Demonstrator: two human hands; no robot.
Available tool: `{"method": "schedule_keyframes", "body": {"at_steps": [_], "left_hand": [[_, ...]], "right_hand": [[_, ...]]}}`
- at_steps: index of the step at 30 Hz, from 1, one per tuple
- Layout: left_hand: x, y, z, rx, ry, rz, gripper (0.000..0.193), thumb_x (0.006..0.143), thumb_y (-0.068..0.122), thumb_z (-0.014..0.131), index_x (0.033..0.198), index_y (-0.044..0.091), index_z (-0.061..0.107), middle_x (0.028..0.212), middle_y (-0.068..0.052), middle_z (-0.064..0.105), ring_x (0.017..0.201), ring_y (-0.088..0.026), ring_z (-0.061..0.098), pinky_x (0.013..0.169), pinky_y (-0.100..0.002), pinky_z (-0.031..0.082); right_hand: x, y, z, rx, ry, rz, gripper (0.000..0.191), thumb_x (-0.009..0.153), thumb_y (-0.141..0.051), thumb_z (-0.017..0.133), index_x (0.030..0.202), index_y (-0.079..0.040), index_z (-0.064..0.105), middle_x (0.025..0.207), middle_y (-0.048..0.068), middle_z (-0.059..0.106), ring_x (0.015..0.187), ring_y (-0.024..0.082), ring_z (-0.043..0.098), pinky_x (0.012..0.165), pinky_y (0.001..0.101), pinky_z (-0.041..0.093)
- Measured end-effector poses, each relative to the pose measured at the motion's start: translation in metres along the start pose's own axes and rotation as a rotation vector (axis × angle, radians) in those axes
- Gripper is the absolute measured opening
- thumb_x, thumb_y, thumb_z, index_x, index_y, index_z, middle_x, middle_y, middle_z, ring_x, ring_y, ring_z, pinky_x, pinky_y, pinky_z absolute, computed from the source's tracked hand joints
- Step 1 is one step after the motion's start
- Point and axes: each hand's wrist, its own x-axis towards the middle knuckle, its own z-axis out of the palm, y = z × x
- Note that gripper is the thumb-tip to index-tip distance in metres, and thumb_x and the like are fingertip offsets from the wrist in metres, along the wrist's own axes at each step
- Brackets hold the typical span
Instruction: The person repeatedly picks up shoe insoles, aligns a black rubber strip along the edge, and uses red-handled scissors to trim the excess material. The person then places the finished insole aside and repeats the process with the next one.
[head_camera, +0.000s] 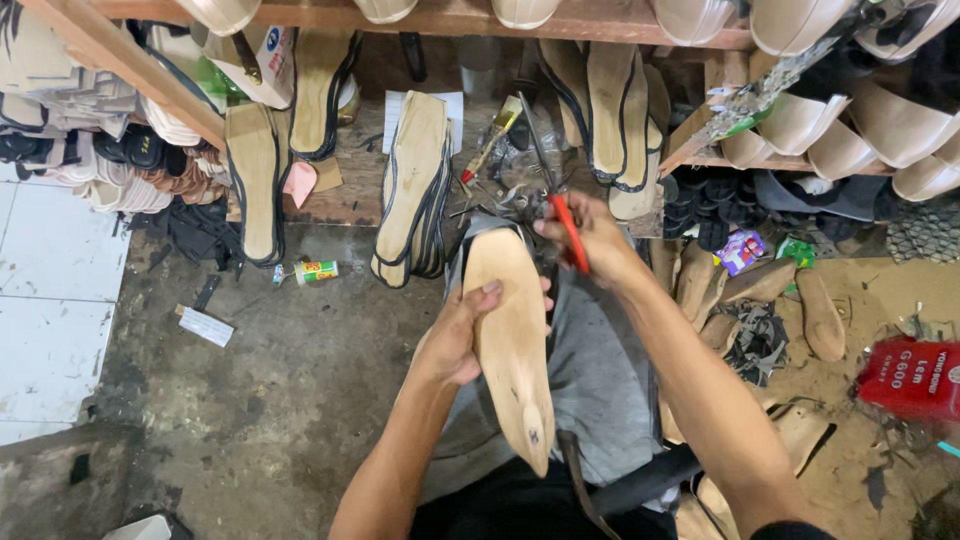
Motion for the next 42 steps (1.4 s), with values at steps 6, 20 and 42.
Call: {"method": "schedule_keyframes", "body": {"at_steps": [6, 20, 42], "left_hand": [[0.064, 0.019, -0.034, -0.228, -0.006, -0.017, 0.068, 0.098, 0.047, 0.060, 0.137, -0.008, 0.054, 0.122, -0.019, 0.067, 0.109, -0.031, 0.068, 0.099, -0.047, 0.057], [0.108, 0.008, -0.031, -0.114, -0.088, 0.051, 0.066, 0.100, 0.051, 0.059, 0.132, -0.006, 0.057, 0.114, -0.022, 0.067, 0.099, -0.033, 0.070, 0.091, -0.048, 0.059], [0.052, 0.006, 0.008, 0.065, 0.062, 0.191, 0.046, 0.096, 0.026, 0.062, 0.132, -0.002, 0.055, 0.120, -0.019, 0.070, 0.105, -0.026, 0.072, 0.091, -0.042, 0.062]], "right_hand": [[-0.112, -0.015, 0.001, 0.137, -0.054, 0.016, 0.021, 0.092, -0.005, 0.069, 0.107, -0.004, 0.056, 0.091, 0.010, 0.066, 0.076, 0.018, 0.069, 0.060, 0.0327, 0.057], [-0.187, 0.020, 0.019, 0.214, 0.102, -0.230, 0.036, 0.090, 0.007, 0.070, 0.119, -0.001, 0.052, 0.133, 0.024, 0.062, 0.110, 0.028, 0.068, 0.097, 0.0421, 0.056], [-0.206, 0.071, 0.034, 0.340, 0.113, -0.088, 0.063, 0.072, -0.005, 0.087, 0.119, -0.007, 0.045, 0.131, 0.015, 0.058, 0.119, 0.026, 0.063, 0.099, 0.0427, 0.055]]}}
